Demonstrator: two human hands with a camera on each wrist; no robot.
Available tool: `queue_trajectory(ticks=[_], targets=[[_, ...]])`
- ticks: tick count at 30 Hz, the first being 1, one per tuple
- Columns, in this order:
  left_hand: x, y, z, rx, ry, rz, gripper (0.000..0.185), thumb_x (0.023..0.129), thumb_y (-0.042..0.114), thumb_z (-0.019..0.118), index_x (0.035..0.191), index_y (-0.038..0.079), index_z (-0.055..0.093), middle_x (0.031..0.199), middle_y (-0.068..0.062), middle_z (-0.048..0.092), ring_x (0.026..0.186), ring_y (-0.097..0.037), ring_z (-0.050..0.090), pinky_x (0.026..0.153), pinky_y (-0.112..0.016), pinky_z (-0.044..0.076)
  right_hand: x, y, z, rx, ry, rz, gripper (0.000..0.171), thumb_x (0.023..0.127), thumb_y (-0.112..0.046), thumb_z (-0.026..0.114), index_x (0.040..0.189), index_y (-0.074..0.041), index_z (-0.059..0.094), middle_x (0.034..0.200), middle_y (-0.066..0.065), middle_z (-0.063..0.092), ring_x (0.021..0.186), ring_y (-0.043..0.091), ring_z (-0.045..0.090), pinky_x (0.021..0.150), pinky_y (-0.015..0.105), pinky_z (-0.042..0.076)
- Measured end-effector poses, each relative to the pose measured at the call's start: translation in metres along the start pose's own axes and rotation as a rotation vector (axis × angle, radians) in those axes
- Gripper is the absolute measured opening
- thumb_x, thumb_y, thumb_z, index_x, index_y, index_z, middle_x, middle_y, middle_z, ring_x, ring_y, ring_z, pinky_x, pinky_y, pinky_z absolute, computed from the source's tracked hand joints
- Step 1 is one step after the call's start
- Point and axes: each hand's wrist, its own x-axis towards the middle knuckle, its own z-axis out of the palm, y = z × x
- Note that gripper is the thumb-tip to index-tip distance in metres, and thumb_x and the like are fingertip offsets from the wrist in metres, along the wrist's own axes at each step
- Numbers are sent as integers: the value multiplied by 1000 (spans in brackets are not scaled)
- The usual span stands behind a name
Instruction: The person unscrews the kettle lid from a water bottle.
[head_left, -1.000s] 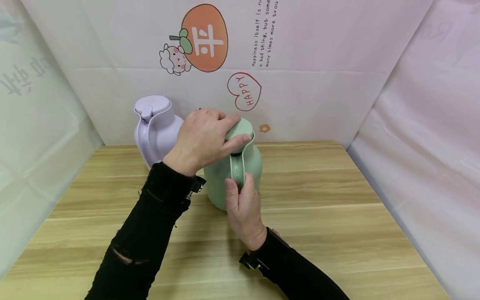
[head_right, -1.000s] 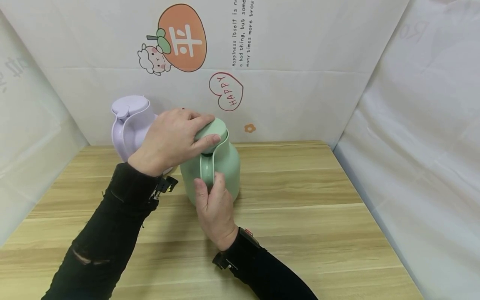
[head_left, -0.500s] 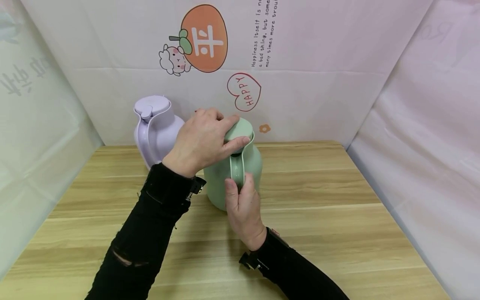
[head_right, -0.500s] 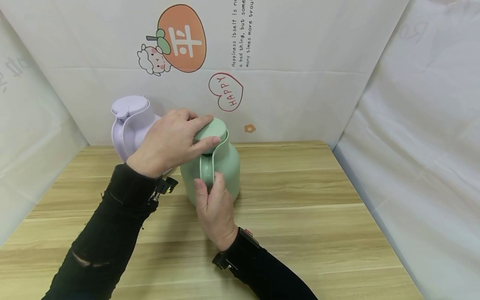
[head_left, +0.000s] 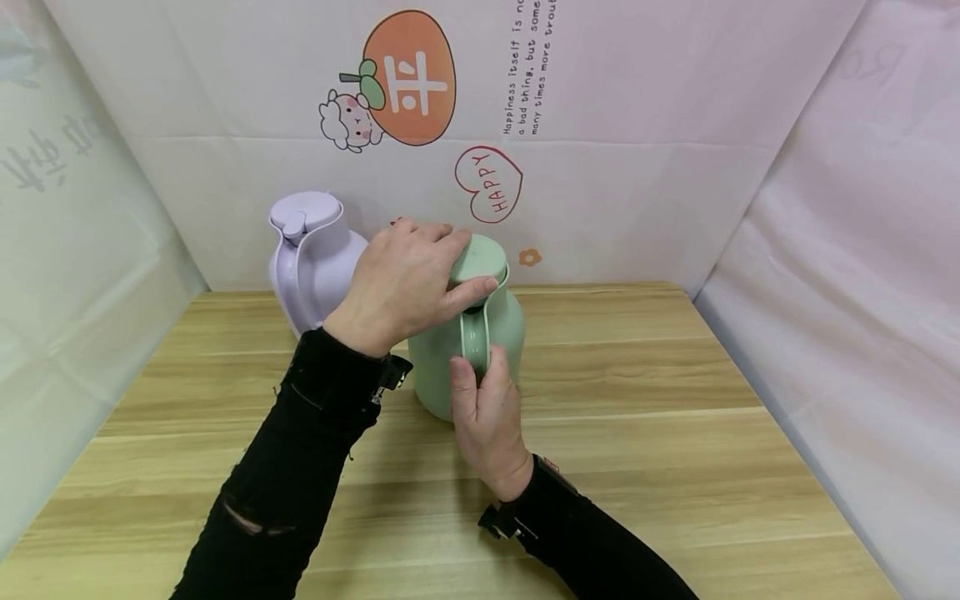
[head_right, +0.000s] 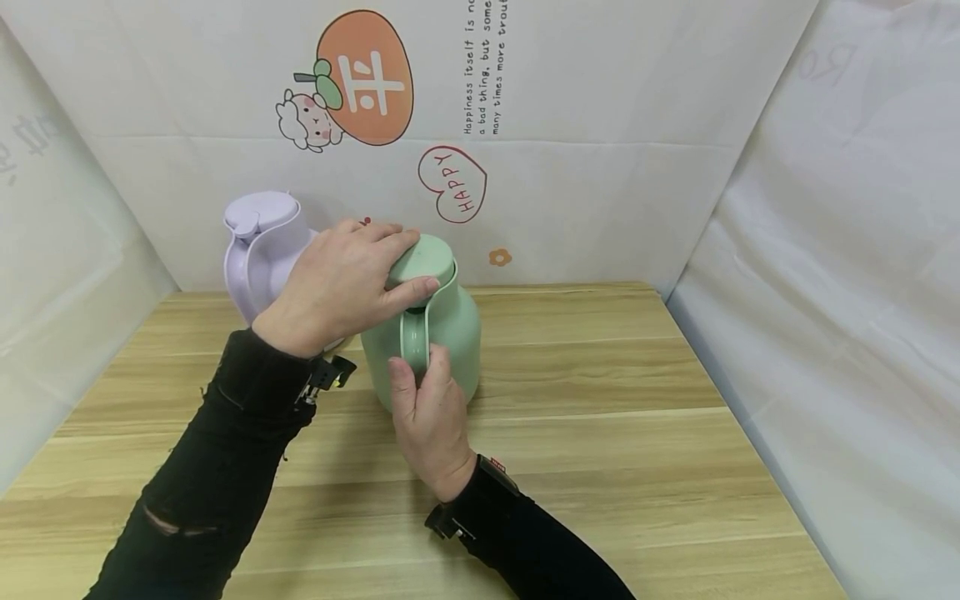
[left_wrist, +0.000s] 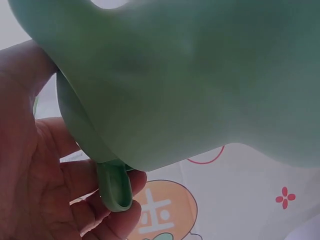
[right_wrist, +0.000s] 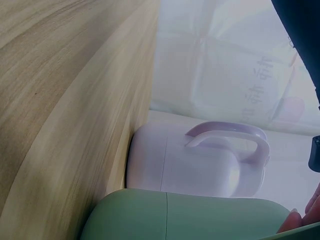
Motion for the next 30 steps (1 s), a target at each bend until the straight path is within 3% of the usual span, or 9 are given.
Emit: queue_trajectory(ticks=[4, 9, 16, 25, 30], targets=[[0, 1, 1, -3, 12, -1, 69, 96, 67, 59, 134, 10, 68, 129, -11, 72, 108, -40, 65, 92, -51, 53, 0, 0, -1, -6, 1, 5, 31, 113, -31, 45, 121, -1, 47, 66, -2, 52, 55, 6, 50, 54, 25, 46], [0, 1, 2, 4, 54, -1, 65, 92, 70, 62, 113, 8, 72, 106, -8, 76, 92, -36, 63, 79, -46, 52, 0, 0, -1, -13, 2, 6, 31, 113, -31, 45, 120, -1, 48, 66, -2, 52, 55, 6, 50, 53, 25, 46], [1, 4, 3, 14, 72, -26, 66, 89, 75, 63, 95, 9, 69, 81, -6, 66, 79, -32, 59, 66, -40, 46, 0, 0, 0, 13, -13, 3, 29, 113, -30, 44, 119, -1, 46, 65, -3, 50, 53, 4, 49, 51, 25, 46], [2, 5, 6, -61, 59, -54, 68, 90, 73, 65, 96, 5, 64, 84, -8, 59, 77, -27, 56, 62, -40, 48, 1, 0, 0, -23, 8, -8, 33, 113, -33, 44, 118, -1, 46, 68, -1, 51, 59, 9, 49, 55, 26, 45], [3, 4, 9, -91, 77, -43, 63, 90, 69, 67, 87, 7, 58, 74, -6, 53, 67, -26, 53, 55, -37, 43, 1, 0, 0, -31, 11, -8, 35, 113, -34, 43, 119, 0, 46, 70, 0, 50, 62, 11, 49, 57, 27, 45]])
